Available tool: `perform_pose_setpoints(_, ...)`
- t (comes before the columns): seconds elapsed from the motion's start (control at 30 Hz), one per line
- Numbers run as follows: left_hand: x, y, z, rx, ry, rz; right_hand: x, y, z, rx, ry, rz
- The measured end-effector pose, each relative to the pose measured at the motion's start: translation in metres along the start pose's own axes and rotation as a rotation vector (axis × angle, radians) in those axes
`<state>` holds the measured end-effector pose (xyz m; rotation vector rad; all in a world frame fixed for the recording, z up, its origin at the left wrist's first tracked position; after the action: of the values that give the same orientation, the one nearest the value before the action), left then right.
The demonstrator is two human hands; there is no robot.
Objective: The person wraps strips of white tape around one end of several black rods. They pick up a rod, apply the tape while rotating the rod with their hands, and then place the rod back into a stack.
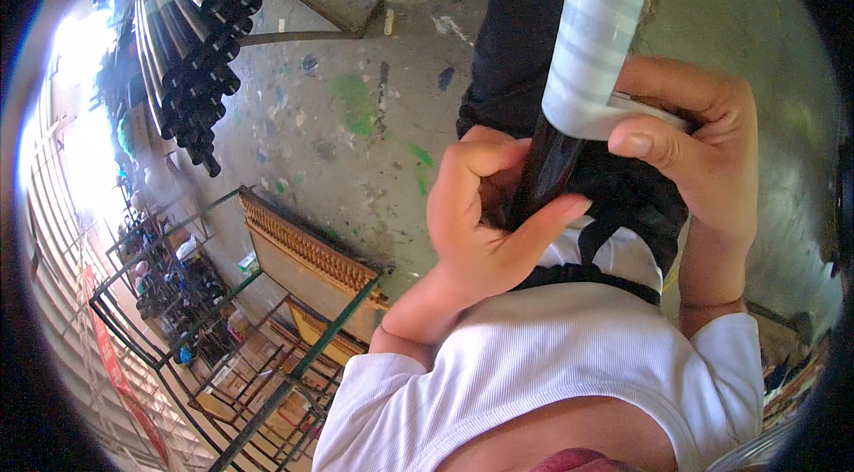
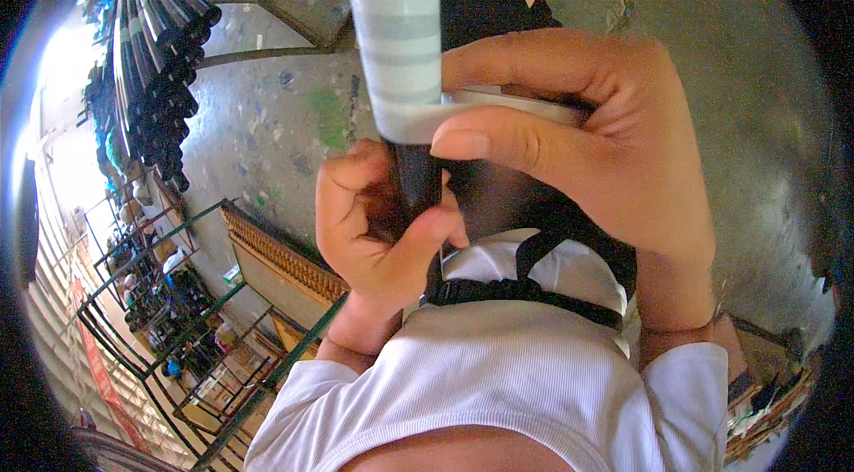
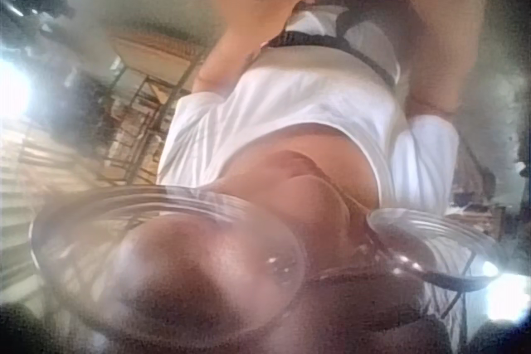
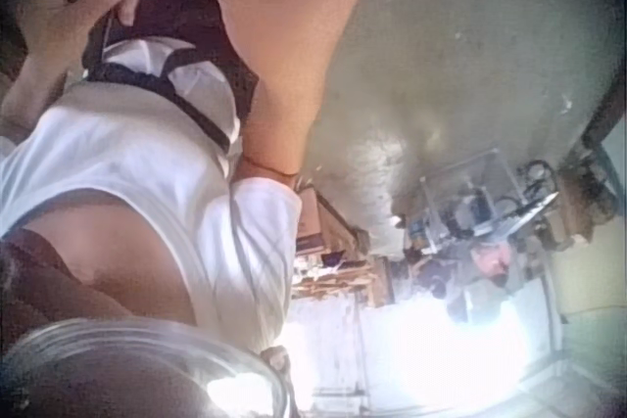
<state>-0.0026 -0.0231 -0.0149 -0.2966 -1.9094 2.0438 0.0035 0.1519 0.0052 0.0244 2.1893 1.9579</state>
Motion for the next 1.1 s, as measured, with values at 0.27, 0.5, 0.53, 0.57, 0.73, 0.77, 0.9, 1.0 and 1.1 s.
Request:
perform_pose_setpoints(0.27, 0.004, -0.01, -0.011, -0.461, 0.435, 0.488, 0.014, -0.008, -0.007, 0.118, 0.207, -0.16)
perform_pose_setpoints(0.5, 0.002, -0.001, -0.009, -0.5, 0.329, 0.459, 0.014, -0.02, 0.002, 0.066, 0.256, -0.024)
perform_pose_setpoints(0.53, 0.002, -0.002, -0.01, -0.49, 0.305, 0.456, 0.013, -0.02, 0.002, 0.082, 0.256, -0.007)
perform_pose_setpoints(0.57, 0.003, -0.004, -0.01, -0.48, 0.281, 0.452, 0.011, -0.019, 0.002, 0.097, 0.256, 0.011)
perform_pose_setpoints(0.73, 0.006, -0.005, -0.009, -0.462, 0.229, 0.471, 0.01, -0.009, -0.001, 0.063, 0.17, 0.036)
perform_pose_setpoints(0.77, 0.005, -0.003, -0.008, -0.473, 0.246, 0.446, 0.008, -0.008, -0.002, 0.028, 0.137, 0.026)
perform_pose_setpoints(0.9, 0.0, 0.009, -0.006, -0.274, 0.213, 0.269, 0.016, -0.025, -0.002, -0.304, 0.026, 0.075)
perform_pose_setpoints(1.0, 0.0, -0.006, -0.006, -0.433, 0.161, 0.308, 0.027, -0.095, 0.033, -0.635, -0.199, -0.03)
perform_pose_setpoints(1.1, 0.007, 0.002, -0.002, -0.185, 0.169, 0.128, 0.016, -0.092, 0.029, -0.162, -0.085, -0.302)
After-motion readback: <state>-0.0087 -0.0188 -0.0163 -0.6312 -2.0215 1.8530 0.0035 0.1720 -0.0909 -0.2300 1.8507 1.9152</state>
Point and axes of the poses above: each hand's wrist, its own x-axis towards the middle knuckle, its own z-axis out of the back of the hand, y = z × x, the point moved 4 cm from there along x, towards the middle knuckle, and after that the axes turned 4 degrees about -y, right-handed, at the moved point
